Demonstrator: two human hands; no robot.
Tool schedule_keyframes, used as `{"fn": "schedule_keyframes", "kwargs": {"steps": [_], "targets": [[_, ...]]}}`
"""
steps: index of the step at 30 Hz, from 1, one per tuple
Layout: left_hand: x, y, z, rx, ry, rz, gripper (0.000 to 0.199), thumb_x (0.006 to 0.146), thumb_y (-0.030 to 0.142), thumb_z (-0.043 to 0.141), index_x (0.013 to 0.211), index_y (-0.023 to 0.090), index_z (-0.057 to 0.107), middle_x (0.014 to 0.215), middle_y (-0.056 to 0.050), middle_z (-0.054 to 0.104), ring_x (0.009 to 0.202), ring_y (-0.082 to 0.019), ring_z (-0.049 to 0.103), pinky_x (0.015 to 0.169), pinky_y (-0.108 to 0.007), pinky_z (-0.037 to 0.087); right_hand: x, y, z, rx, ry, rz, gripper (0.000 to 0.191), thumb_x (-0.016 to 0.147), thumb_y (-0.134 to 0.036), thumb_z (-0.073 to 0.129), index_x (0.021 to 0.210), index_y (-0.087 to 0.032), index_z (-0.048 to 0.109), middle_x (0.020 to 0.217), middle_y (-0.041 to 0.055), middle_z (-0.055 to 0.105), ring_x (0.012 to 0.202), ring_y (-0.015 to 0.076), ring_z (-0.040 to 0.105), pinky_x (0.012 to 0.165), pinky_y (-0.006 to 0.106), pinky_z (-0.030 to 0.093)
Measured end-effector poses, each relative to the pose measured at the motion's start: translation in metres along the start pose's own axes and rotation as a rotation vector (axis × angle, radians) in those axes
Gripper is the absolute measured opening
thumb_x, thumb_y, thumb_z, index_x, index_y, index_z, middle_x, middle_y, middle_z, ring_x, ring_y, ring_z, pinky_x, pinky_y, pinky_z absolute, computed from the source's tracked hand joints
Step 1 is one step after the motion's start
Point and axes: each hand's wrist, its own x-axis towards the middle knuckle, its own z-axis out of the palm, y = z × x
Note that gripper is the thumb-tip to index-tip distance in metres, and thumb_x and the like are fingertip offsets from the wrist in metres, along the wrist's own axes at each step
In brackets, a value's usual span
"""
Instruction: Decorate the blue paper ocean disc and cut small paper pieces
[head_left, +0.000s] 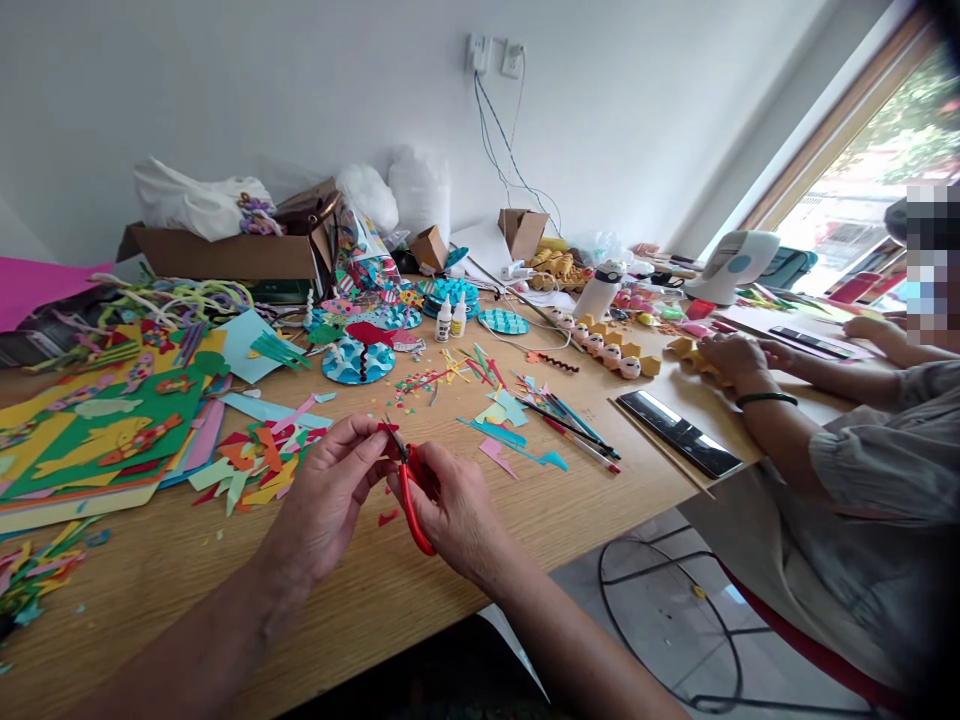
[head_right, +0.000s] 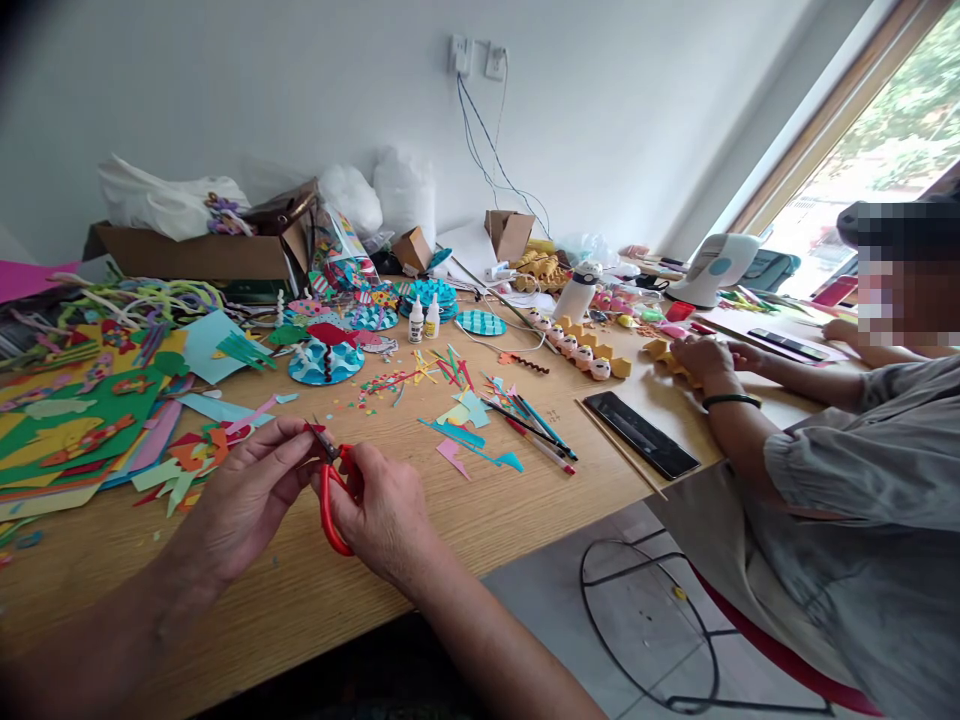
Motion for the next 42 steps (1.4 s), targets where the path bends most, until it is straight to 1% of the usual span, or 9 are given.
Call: {"fn": "schedule_keyframes", "kwargs": {"steps": [5, 13, 27, 42], "targets": [[0.001, 0.001, -0.002, 0.018, -0.035, 0.001, 0.014, 0.064, 0.027, 0.074, 0.071, 0.018, 0.065, 0.073, 0.002, 0.066, 0.071, -0.011, 0.060, 0.067, -0.022, 0.050, 0.000, 0.002, 0.000, 0.014, 0.006, -0.004, 0.033, 0.082, -0.043, 0.050, 0.061, -0.021, 0.036, 0.054, -0.0041, 0.039, 0.049, 0.0087, 0.033, 0.049, 0.022, 0.023], [0.001, 0.001, -0.007, 0.063, -0.072, -0.001, 0.012, 0.066, 0.028, 0.072, 0.071, 0.019, 0.066, 0.072, 0.001, 0.068, 0.069, -0.012, 0.061, 0.066, -0.024, 0.051, -0.002, 0.004, 0.000, 0.013, -0.006, -0.015, 0.036, 0.083, -0.047, 0.049, 0.060, -0.020, 0.038, 0.054, -0.0032, 0.042, 0.049, 0.0090, 0.034, 0.049, 0.022, 0.025], [0.000, 0.003, -0.016, 0.120, -0.092, 0.007, 0.010, 0.071, 0.028, 0.070, 0.073, 0.020, 0.066, 0.073, 0.002, 0.067, 0.070, -0.010, 0.059, 0.067, -0.021, 0.049, -0.006, 0.005, -0.001, 0.028, -0.054, -0.008, 0.035, 0.082, -0.043, 0.053, 0.060, -0.020, 0.038, 0.053, -0.0045, 0.037, 0.050, 0.0085, 0.031, 0.050, 0.022, 0.022], [0.001, 0.002, -0.020, 0.112, -0.077, 0.013, 0.009, 0.070, 0.026, 0.070, 0.074, 0.019, 0.065, 0.071, 0.003, 0.067, 0.068, -0.009, 0.060, 0.067, -0.020, 0.049, -0.009, 0.006, 0.000, 0.030, -0.078, -0.003, 0.038, 0.083, -0.044, 0.052, 0.059, -0.019, 0.038, 0.052, -0.0053, 0.036, 0.049, 0.0071, 0.028, 0.049, 0.021, 0.020]]}}
